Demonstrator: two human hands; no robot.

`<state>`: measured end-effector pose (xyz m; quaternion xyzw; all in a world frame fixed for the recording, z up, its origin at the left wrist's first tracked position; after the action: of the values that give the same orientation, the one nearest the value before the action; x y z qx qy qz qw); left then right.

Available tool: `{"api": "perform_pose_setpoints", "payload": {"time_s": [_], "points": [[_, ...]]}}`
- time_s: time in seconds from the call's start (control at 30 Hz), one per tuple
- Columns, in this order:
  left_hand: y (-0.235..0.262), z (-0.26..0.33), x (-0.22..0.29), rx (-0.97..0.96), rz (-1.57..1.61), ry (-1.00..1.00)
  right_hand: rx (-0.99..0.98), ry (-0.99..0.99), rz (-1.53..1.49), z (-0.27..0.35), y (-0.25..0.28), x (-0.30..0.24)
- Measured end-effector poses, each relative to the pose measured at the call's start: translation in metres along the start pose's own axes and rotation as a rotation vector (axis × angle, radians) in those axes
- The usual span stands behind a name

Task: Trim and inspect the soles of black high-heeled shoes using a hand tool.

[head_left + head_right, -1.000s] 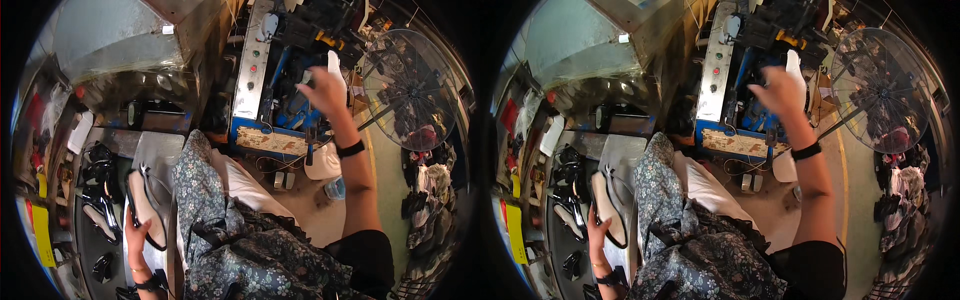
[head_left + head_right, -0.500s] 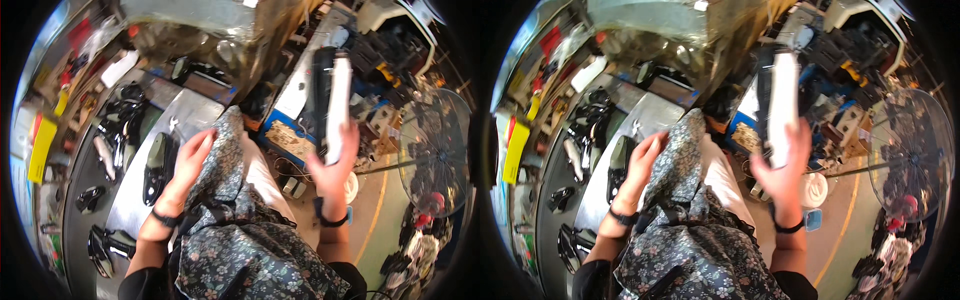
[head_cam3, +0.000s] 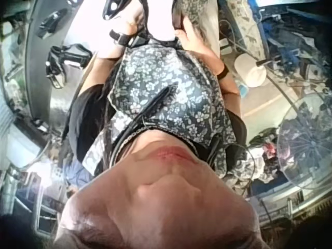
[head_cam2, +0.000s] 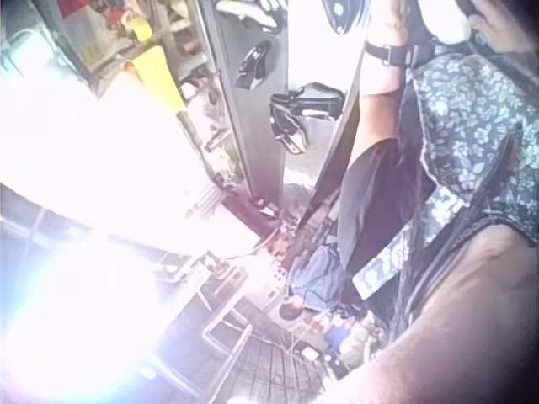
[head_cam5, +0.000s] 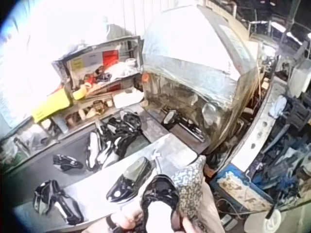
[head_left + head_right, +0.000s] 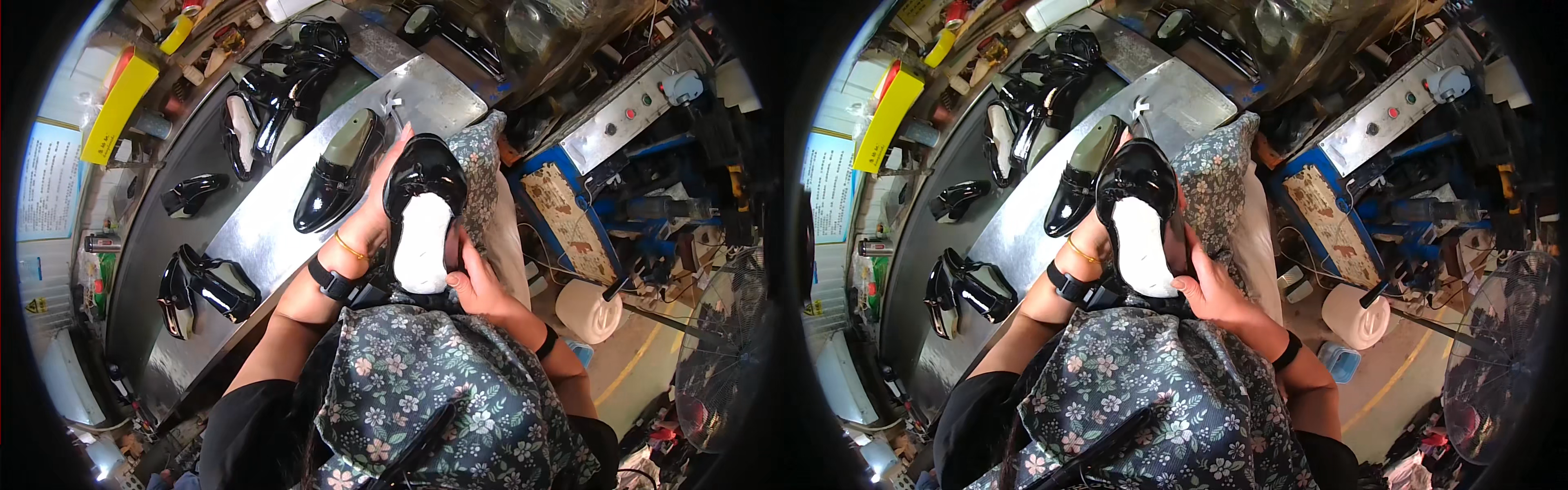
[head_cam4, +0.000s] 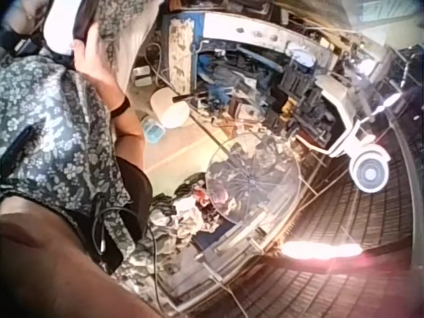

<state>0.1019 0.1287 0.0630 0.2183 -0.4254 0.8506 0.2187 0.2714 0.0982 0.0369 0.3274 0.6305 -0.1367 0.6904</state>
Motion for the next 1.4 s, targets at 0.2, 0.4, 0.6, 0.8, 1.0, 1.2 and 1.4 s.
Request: {"api": "perform_pose_setpoints", "payload": {"time_s": [0.2, 0.4, 0.6, 0.8, 1.0, 1.2, 1.4], "points": [[-0.014, -0.008, -0.003, -0.285, 0.016, -0.067, 0.081, 0.051, 0.036, 0.009, 0.004, -0.006], [-0.027, -0.022, -0.05, -0.284, -0.57, -0.032, 0.124, -0.337, -0.836, -0.008, 0.093, 0.002], [-0.062, 0.046, -0.01, -0.489, -1.035, -0.975, -0.002, -0.6, -0.577, 0.013, 0.133, -0.035], [0.146, 0.037, 0.071, 0.468, -1.621, -0.793, 0.706, -0.27, -0.682, 0.055, 0.177, 0.05], [0.176, 0.035, 0.077, 0.391, -1.555, -0.488, 0.667, 0.032, -0.671, -0.188, 0.159, 0.03], [0.178, 0.014, 0.061, 0.34, -1.318, -0.241, 0.518, 0.162, 0.03, -0.312, 0.094, 0.073], [0.153, 0.001, 0.057, 0.619, -1.297, -0.577, 0.033, -0.218, -0.391, -0.138, -0.045, 0.04]]}}
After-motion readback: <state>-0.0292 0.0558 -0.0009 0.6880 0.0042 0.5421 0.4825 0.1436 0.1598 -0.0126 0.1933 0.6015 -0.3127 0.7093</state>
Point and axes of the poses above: each hand's wrist, its own z-axis away from the middle knuckle, its own y-axis out of the back of the hand, x = y × z, the point moved 7 cm from there along -z, towards the middle knuckle, and after that the axes turned 8 degrees about x, right-handed, at the moved point
